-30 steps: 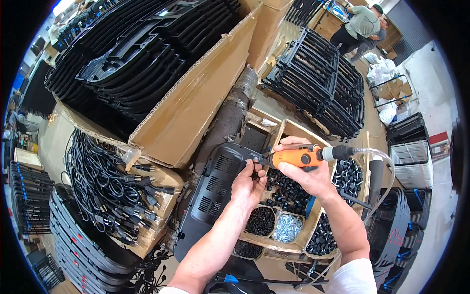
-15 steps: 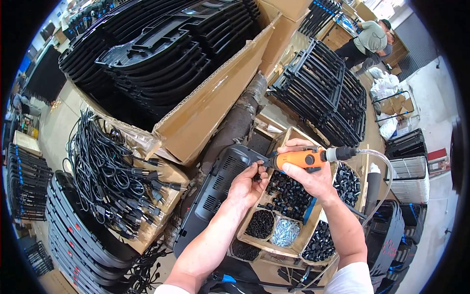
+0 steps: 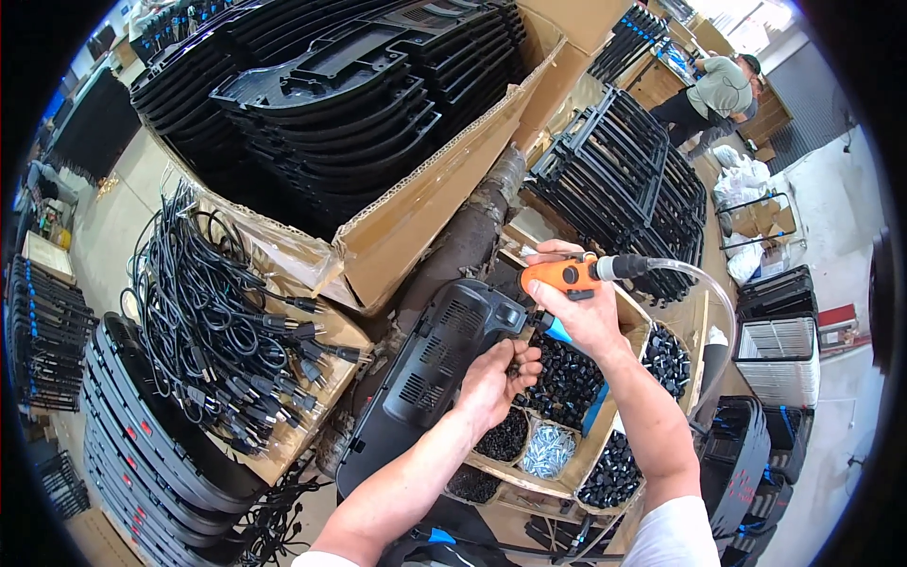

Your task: Assembling treadmill console components by attaching plastic housings, connecting wiring harnesses, and securing them with screws using an electric screwdriver.

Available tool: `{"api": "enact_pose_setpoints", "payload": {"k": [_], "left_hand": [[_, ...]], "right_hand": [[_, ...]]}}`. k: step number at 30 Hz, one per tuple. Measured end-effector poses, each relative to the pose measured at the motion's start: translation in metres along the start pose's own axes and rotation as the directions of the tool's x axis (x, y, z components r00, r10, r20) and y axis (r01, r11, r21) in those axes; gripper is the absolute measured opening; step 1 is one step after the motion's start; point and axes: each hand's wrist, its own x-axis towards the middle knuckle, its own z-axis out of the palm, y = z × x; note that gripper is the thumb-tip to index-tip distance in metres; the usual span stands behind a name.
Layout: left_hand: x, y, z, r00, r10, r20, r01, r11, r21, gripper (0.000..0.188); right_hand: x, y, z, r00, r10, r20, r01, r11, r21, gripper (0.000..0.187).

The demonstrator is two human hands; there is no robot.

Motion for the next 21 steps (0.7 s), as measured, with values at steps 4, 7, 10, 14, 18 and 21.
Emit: {"api": "enact_pose_setpoints", "payload": {"k": [4, 7, 10, 14, 18, 21], "left_hand": [[-0.016, -0.008, -0.017, 0.998, 0.028, 0.062, -0.032, 0.998, 0.06, 0.03], [-0.024, -0.009, -0.025, 0.993, -0.011, 0.116, 0.0, 0.996, 0.093, 0.032], [-0.033, -0.005, -0.023, 0.995, 0.002, 0.099, -0.018, 0.987, 0.159, 0.031], [-0.033, -0.007, -0.032, 0.999, 0.033, 0.004, -0.033, 0.978, 0.206, 0.028], [-0.042, 0.001, -0.018, 0.99, 0.11, -0.088, -0.104, 0.992, 0.069, 0.023], [-0.047, 0.007, -0.017, 0.987, 0.126, -0.097, -0.126, 0.992, 0.0, 0.022]], "right_hand": [[0.008, 0.008, 0.002, 0.999, -0.01, 0.034, 0.013, 0.997, -0.073, 0.053], [0.012, 0.021, 0.006, 0.997, -0.059, 0.055, 0.063, 0.994, -0.087, 0.049], [0.014, 0.014, 0.005, 0.993, -0.007, 0.116, 0.035, 0.971, -0.236, 0.042], [0.021, 0.017, 0.011, 0.991, -0.105, 0.087, 0.121, 0.968, -0.218, 0.03], [0.021, 0.023, 0.008, 0.986, -0.07, 0.148, 0.101, 0.972, -0.21, 0.035], [0.02, 0.023, 0.012, 0.987, -0.131, 0.092, 0.145, 0.974, -0.177, 0.033]]}}
